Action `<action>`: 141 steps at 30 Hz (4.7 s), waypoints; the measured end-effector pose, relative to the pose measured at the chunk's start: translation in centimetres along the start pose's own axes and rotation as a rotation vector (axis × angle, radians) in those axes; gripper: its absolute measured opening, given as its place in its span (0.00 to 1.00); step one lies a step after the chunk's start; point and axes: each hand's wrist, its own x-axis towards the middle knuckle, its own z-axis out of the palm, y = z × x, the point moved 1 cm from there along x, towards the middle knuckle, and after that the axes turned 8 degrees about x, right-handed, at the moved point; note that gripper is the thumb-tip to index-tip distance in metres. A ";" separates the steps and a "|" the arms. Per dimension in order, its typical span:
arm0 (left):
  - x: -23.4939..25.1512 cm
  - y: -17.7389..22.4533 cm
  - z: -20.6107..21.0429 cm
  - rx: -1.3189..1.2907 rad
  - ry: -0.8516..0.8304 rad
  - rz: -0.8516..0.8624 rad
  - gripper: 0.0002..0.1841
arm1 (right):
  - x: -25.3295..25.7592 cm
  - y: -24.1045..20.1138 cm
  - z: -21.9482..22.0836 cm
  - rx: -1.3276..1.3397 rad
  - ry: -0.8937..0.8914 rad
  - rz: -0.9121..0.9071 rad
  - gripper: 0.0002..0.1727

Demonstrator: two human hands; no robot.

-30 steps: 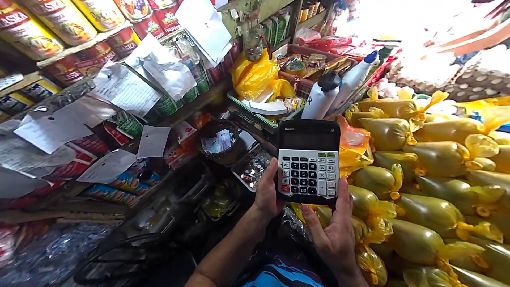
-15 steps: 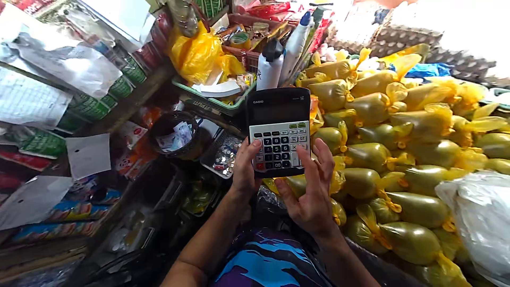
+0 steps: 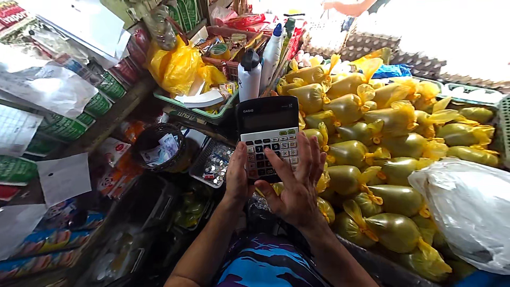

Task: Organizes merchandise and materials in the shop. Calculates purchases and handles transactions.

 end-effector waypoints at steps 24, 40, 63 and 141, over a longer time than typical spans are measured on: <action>1.5 0.2 0.1 -0.073 0.097 -0.093 0.31 | -1.3 0.7 1.2 0.021 -0.031 -0.014 0.36; 0.4 1.8 0.1 -0.098 0.140 -0.132 0.33 | -2.1 2.1 1.2 0.147 0.124 -0.035 0.27; -0.8 2.4 -1.4 -0.099 0.244 -0.195 0.33 | -2.4 1.9 2.3 0.278 0.083 -0.038 0.23; 1.1 0.4 -1.2 -0.184 -0.095 -0.267 0.33 | -1.9 0.1 0.2 0.032 0.174 0.150 0.23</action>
